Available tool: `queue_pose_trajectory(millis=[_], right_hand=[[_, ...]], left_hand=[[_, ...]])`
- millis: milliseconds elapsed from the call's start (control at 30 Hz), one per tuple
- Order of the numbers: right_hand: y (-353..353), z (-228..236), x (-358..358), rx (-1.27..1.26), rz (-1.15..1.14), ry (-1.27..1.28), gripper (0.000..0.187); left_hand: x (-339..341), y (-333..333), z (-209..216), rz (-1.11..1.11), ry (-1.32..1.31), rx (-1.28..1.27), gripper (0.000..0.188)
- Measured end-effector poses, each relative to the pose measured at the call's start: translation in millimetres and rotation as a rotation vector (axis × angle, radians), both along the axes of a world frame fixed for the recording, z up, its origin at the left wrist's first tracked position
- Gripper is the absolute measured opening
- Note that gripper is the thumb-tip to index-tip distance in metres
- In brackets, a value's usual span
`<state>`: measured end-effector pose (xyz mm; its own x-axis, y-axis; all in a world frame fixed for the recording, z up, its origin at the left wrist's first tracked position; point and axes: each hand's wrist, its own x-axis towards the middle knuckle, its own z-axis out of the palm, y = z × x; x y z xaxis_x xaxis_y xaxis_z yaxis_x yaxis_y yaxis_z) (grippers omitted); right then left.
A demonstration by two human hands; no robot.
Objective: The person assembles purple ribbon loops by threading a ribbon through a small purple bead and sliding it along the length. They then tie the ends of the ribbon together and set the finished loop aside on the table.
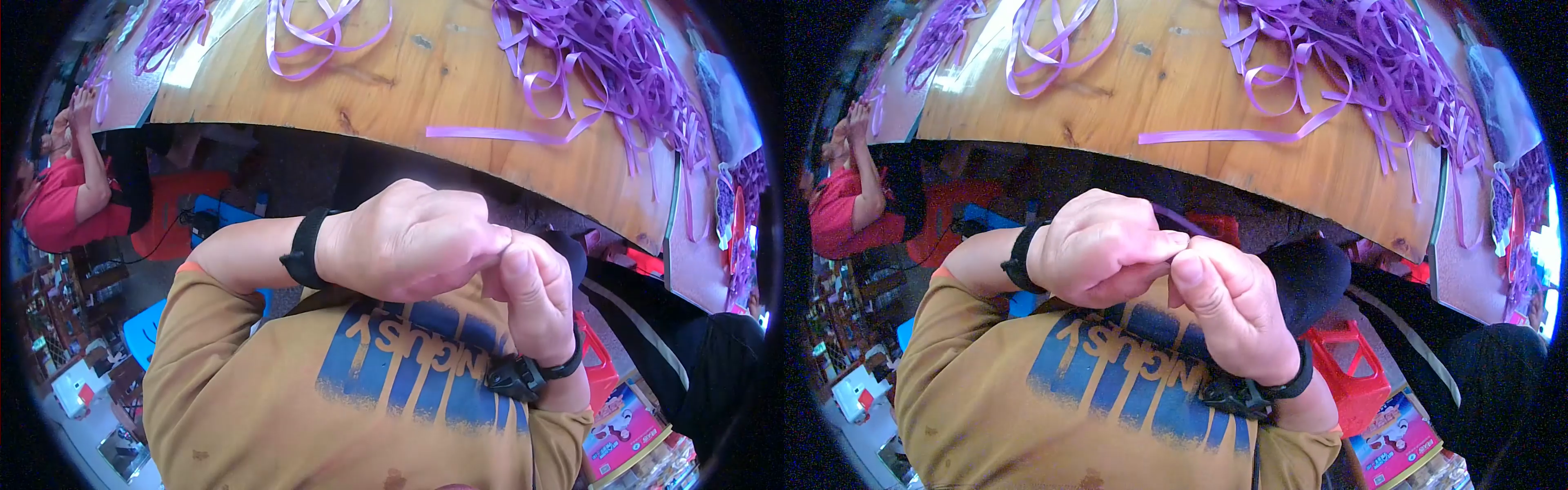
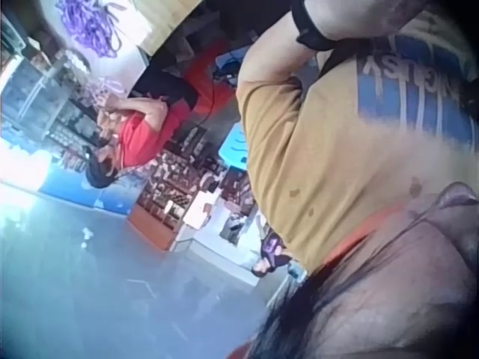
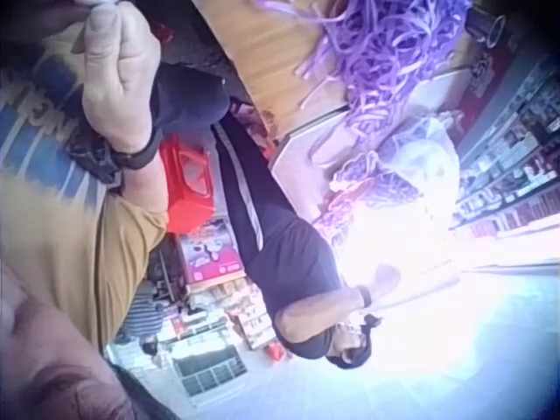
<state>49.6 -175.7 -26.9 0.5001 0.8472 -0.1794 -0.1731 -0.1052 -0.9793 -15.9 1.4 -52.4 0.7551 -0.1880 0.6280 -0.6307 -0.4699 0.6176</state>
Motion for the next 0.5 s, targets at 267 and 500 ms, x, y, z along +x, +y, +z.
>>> queue_pose_trajectory(millis=[267,500], right_hand=[[1,2,4,0.045,-0.083,0.082,0.033],[-35,-1,37,0.064,-0.337,0.088,0.027]], left_hand=[[10,2,6,-0.073,0.237,-0.295,0.019],[-1,44,44,0.005,0.761,-0.856,0.029]])
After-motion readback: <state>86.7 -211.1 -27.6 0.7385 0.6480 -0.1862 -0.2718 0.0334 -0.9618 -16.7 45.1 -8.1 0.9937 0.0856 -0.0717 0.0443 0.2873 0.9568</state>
